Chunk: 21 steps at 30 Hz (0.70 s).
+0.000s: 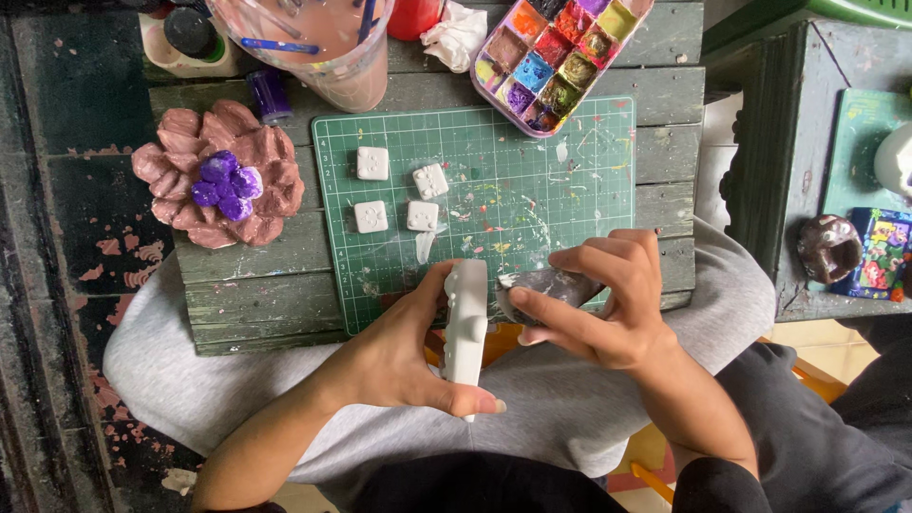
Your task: The person sands the edges and surface of a white ceramic trinket dish using a gray sanding sponge, rotating the dish to sand different sides. They then brush dust off the dish and small clay tiles with a paintbrush and handle a watercolor paint palette on the table.
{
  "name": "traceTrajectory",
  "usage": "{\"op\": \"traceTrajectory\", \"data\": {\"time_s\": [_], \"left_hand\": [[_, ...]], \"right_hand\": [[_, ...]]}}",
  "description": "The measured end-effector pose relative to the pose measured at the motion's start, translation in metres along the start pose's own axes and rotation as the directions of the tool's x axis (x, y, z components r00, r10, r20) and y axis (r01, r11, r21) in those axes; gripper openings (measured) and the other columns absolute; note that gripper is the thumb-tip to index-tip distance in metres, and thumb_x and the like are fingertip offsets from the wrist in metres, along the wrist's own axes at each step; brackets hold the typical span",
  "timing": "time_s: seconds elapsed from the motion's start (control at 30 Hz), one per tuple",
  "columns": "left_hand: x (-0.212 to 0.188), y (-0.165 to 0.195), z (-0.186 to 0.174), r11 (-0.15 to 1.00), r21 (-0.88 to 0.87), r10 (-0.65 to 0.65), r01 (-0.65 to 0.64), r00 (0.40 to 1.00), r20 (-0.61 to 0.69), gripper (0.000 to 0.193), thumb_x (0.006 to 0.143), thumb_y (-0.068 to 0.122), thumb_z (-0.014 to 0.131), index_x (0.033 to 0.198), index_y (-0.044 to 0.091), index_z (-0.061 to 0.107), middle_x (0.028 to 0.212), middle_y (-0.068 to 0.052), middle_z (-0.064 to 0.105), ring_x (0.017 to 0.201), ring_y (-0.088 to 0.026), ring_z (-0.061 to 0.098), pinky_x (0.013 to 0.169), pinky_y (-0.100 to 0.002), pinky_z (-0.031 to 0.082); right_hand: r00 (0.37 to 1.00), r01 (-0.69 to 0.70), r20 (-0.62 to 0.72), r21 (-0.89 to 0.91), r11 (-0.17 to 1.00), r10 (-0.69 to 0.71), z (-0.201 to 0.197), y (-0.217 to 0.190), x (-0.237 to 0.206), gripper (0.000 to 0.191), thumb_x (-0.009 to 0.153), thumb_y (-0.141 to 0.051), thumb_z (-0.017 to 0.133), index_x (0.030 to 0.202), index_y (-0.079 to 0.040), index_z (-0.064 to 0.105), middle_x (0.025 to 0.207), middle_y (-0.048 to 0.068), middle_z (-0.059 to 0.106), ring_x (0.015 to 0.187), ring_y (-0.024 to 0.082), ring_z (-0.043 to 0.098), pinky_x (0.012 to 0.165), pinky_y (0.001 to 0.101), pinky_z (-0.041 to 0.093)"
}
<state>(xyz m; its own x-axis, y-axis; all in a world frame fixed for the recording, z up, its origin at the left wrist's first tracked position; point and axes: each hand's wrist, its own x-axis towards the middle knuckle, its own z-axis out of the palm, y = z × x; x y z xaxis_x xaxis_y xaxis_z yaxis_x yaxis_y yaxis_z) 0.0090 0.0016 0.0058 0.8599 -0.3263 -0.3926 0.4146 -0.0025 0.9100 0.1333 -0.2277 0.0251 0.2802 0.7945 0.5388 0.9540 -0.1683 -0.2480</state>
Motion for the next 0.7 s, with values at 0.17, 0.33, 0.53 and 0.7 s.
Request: {"op": "traceTrajectory", "data": {"time_s": [0.17,0.33,0.53,0.7], "left_hand": [[0.0008,-0.0013,0.0020,0.998,-0.052,0.047,-0.048,0.999,-0.012,0.125,0.060,0.050,0.092,0.153,-0.001,0.026,0.130,-0.018,0.060,0.117,-0.026,0.068,0.091,-0.034,0.062],[0.0032,0.0010,0.0029,0.998,-0.057,-0.019,0.019,1.000,0.004,0.124,0.056,0.050,0.090,0.151,0.001,0.028,0.126,-0.018,0.063,0.110,-0.027,0.071,0.084,-0.035,0.063],[0.0029,-0.0009,0.0037,0.999,-0.045,-0.018,0.017,1.000,-0.014,0.124,0.056,0.050,0.090,0.151,0.001,0.029,0.127,-0.019,0.061,0.110,-0.028,0.070,0.084,-0.035,0.063],[0.0021,-0.0044,0.0037,0.996,-0.054,0.068,-0.069,0.997,-0.024,0.122,0.062,0.050,0.091,0.153,-0.002,0.030,0.130,-0.020,0.064,0.119,-0.028,0.069,0.097,-0.036,0.059]], "right_hand": [[0.996,0.077,-0.060,0.075,0.994,-0.072,0.0035,-0.0055,0.0037,0.042,0.086,-0.056,0.078,0.116,-0.027,0.075,0.106,0.005,0.061,0.090,0.021,0.057,0.073,0.0369,0.043],[0.998,0.019,-0.060,0.076,0.997,-0.015,0.0022,-0.0071,0.0031,0.039,0.088,-0.051,0.079,0.117,-0.026,0.075,0.107,0.006,0.059,0.092,0.023,0.057,0.074,0.0377,0.045],[0.999,-0.010,-0.047,0.058,0.998,0.013,0.0053,-0.0073,0.0003,0.037,0.087,-0.050,0.080,0.116,-0.027,0.075,0.109,0.005,0.059,0.091,0.021,0.057,0.073,0.0376,0.044],[0.996,0.078,-0.049,0.126,0.989,-0.072,0.0069,-0.0078,-0.0011,0.035,0.090,-0.049,0.082,0.116,-0.027,0.075,0.109,0.005,0.060,0.090,0.022,0.056,0.073,0.0366,0.045]]}}
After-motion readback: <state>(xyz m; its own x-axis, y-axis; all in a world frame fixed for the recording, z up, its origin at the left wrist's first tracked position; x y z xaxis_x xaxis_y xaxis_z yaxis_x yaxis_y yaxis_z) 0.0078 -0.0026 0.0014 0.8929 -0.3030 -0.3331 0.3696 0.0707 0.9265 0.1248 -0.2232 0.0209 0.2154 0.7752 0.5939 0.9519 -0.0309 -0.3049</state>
